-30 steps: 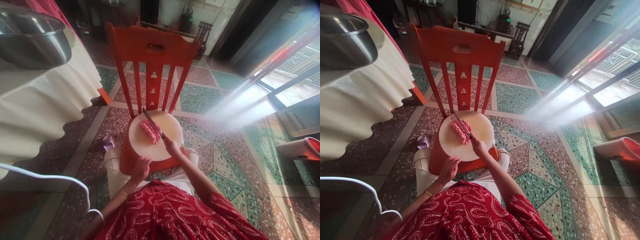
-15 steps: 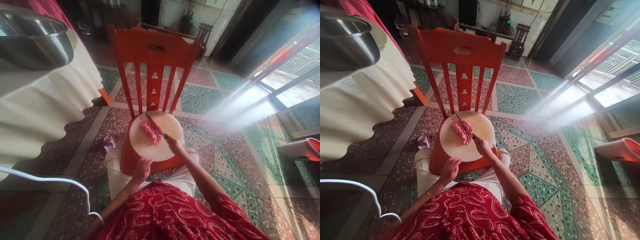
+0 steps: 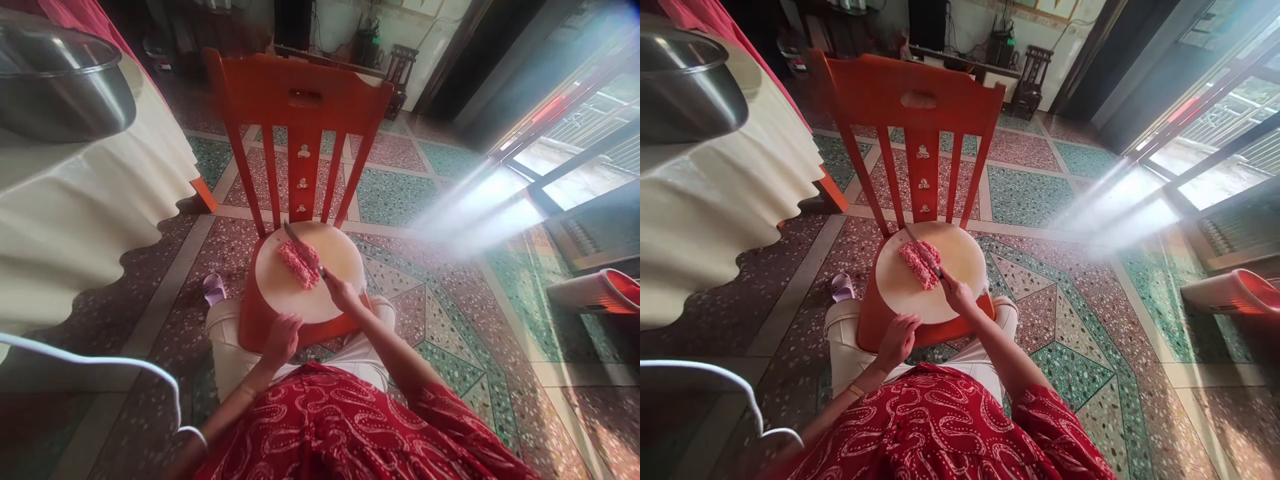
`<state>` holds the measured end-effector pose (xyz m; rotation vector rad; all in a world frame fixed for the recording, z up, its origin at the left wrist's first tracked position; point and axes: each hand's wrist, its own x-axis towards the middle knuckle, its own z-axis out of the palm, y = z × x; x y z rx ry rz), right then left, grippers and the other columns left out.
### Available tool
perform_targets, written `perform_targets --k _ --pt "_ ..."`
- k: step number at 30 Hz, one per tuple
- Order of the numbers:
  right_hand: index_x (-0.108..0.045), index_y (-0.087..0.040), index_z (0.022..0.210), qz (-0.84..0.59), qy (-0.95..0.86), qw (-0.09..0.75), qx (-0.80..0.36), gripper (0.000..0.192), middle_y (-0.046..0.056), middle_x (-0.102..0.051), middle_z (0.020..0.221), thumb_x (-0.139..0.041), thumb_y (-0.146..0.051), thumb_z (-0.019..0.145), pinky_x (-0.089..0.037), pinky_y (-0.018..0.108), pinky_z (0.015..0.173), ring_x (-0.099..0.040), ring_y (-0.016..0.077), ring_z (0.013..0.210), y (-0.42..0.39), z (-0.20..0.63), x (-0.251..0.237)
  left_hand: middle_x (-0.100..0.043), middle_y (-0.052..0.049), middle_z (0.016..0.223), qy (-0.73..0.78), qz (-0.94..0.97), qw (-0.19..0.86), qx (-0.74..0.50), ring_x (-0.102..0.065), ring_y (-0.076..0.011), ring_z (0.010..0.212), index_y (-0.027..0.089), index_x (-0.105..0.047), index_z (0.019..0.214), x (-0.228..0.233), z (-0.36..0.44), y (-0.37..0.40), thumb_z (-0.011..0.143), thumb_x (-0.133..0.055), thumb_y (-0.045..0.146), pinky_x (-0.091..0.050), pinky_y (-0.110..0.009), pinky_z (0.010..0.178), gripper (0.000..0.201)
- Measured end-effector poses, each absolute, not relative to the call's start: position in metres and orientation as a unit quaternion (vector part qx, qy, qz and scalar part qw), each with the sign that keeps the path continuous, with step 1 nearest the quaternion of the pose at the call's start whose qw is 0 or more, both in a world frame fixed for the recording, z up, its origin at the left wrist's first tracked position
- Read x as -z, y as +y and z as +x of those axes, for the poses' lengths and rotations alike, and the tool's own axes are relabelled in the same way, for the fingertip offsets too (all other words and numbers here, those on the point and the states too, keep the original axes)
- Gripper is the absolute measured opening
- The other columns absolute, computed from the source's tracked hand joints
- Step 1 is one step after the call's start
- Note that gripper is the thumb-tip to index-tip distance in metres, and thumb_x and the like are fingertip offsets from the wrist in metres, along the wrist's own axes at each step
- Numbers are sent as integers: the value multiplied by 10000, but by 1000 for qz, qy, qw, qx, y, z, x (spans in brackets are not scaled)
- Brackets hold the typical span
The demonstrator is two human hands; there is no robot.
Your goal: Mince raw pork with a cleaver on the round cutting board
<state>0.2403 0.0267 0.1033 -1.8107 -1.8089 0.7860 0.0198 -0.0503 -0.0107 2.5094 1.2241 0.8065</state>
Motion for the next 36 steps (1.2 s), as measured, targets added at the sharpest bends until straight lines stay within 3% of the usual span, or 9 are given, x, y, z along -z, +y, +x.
perform_targets --k 3,8,13,17,21,26,29,33,36 --pt "-559 -236 1265 -661 -652 207 -309 425 25 -700 883 -385 -369 901 -477 243 689 -647 171 758 26 241 -104 -579 -64 1153 419 858 115 -275 -490 -205 1125 226 -524 1209 12 20 -51 804 -403 64 -350 -460 1035 453" --pt "-485 -249 1331 -642 -653 288 -280 462 25 -690 927 -349 -396 915 -478 246 693 -627 160 747 21 240 -109 -588 -59 1141 417 858 99 -282 -505 -204 1090 229 -542 1178 12 21 -50 805 -405 70 -355 -465 1025 428" --pt "-560 -217 1263 -655 -616 239 -367 457 -12 -589 609 -405 -410 879 -448 214 525 -552 124 521 20 245 -101 -583 -67 1149 420 858 116 -273 -503 -200 1114 233 -531 1201 10 21 -51 809 -396 77 -359 -459 1031 444" --pt "-417 -196 1367 -636 -515 343 -460 573 -76 -439 490 -383 -491 877 -330 169 347 -389 70 341 34 257 -117 -588 -68 1141 421 856 102 -283 -506 -201 1097 229 -547 1182 11 21 -51 818 -381 78 -346 -475 1035 428" --pt "-364 -218 1361 -622 -401 392 -546 617 -84 -452 492 -399 -570 855 -284 155 296 -395 69 306 40 288 -112 -576 -65 1162 424 856 114 -272 -484 -203 1119 229 -536 1202 9 22 -51 820 -386 70 -342 -474 1038 439" --pt "-436 -242 1193 -620 -303 342 -638 507 -75 -463 530 -415 -610 845 -284 148 289 -387 62 321 28 323 -62 -578 -63 1149 425 852 115 -283 -485 -204 1105 223 -570 1157 8 22 -51 829 -391 71 -370 -463 1018 404" --pt "-417 -266 1187 -597 -318 302 -672 457 -81 -456 533 -378 -594 872 -292 146 300 -381 60 325 44 326 -46 -583 -61 1135 426 853 106 -282 -488 -203 1091 219 -584 1135 10 22 -50 821 -400 64 -375 -457 1015 396" --pt "-375 -263 1281 -564 -406 227 -682 468 -79 -467 526 -326 -545 911 -285 149 309 -381 62 321 100 314 -56 -582 -61 1128 430 854 99 -276 -492 -207 1078 223 -585 1136 9 23 -50 818 -405 69 -368 -466 1020 397" --pt "-440 -224 1292 -541 -548 170 -615 477 -63 -495 529 -357 -502 914 -297 153 337 -383 55 336 137 301 -77 -585 -64 1118 435 852 102 -274 -489 -204 1084 210 -577 1143 6 24 -51 820 -409 69 -372 -450 1017 391"
